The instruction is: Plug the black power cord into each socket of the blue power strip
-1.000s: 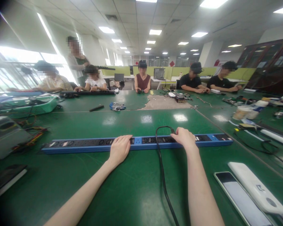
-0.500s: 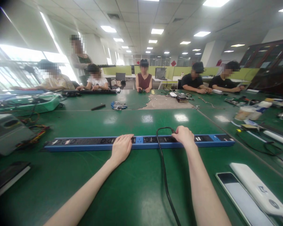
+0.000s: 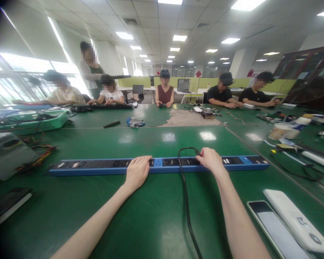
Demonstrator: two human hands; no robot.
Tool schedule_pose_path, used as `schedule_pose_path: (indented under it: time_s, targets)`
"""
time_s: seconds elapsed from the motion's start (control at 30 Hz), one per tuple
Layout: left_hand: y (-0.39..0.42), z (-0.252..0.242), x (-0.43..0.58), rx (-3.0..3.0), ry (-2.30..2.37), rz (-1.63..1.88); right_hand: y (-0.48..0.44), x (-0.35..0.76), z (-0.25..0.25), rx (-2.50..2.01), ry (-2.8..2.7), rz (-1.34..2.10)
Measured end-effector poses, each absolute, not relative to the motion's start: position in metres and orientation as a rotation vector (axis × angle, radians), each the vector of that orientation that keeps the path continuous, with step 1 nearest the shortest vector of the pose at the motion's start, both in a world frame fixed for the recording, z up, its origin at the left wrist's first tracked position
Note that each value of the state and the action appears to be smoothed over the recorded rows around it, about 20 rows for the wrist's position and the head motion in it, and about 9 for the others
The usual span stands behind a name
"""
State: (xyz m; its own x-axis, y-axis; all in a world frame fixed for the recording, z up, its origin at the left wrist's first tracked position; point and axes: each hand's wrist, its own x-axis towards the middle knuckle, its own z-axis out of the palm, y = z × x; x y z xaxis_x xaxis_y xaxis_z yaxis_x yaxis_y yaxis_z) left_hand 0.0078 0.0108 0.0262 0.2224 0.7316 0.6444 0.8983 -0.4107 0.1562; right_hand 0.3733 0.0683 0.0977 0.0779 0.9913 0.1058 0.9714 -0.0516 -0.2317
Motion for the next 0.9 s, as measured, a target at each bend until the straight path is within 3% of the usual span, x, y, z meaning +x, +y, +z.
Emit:
schedule_pose_path:
  time_s: [0.13, 0.33, 0.9]
  targets:
    - [0.012, 0.027, 0.009, -2.253, -1.541, -0.946, 0.069, 0.368, 0.104, -2.243, -2.02, -0.078]
    - [0.013, 0.026, 0.01, -2.254, -1.541, -0.947, 0.071, 0.369, 0.103, -2.2, -2.012, 0.001]
    - [0.014, 0.025, 0.009, -2.25, -1.534, -0.942, 0.067, 0.359, 0.104, -2.237, -1.974, -0.179]
